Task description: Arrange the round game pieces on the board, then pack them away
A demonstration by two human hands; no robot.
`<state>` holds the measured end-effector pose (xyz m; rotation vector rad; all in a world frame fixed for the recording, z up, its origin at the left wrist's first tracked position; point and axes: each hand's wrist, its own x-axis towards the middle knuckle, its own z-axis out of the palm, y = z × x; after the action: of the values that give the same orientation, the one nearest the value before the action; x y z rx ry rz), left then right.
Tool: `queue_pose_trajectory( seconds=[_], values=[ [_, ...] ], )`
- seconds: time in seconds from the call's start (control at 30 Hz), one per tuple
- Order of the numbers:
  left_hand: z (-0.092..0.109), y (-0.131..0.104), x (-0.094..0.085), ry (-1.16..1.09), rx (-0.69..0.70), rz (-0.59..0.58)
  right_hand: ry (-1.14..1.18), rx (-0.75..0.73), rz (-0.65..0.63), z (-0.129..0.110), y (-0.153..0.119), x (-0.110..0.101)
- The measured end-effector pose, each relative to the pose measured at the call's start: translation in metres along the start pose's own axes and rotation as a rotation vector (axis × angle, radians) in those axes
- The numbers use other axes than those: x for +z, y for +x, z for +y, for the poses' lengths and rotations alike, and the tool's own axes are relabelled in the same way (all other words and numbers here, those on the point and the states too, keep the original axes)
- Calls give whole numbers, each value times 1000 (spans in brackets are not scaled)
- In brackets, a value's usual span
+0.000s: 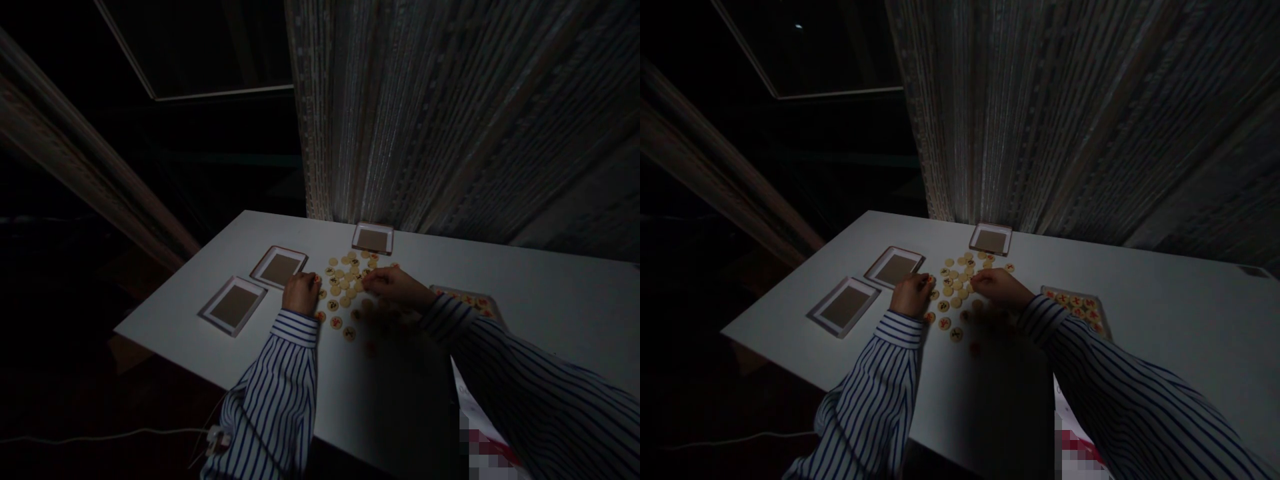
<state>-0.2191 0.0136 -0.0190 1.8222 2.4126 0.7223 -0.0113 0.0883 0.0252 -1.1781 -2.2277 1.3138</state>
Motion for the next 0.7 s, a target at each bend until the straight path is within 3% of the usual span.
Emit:
queue_pose_trajectory(
  seconds=[0.23, 0.37, 0.7],
  values=[
    [7, 2, 4, 19, 20, 41, -466, -65, 20, 4, -5, -1],
    [13, 2, 2, 26, -15, 11, -695, -66, -33, 6, -8, 0],
    [22, 5, -6, -69, -105, -57, -876, -52, -105, -3, -10, 5]
  ],
)
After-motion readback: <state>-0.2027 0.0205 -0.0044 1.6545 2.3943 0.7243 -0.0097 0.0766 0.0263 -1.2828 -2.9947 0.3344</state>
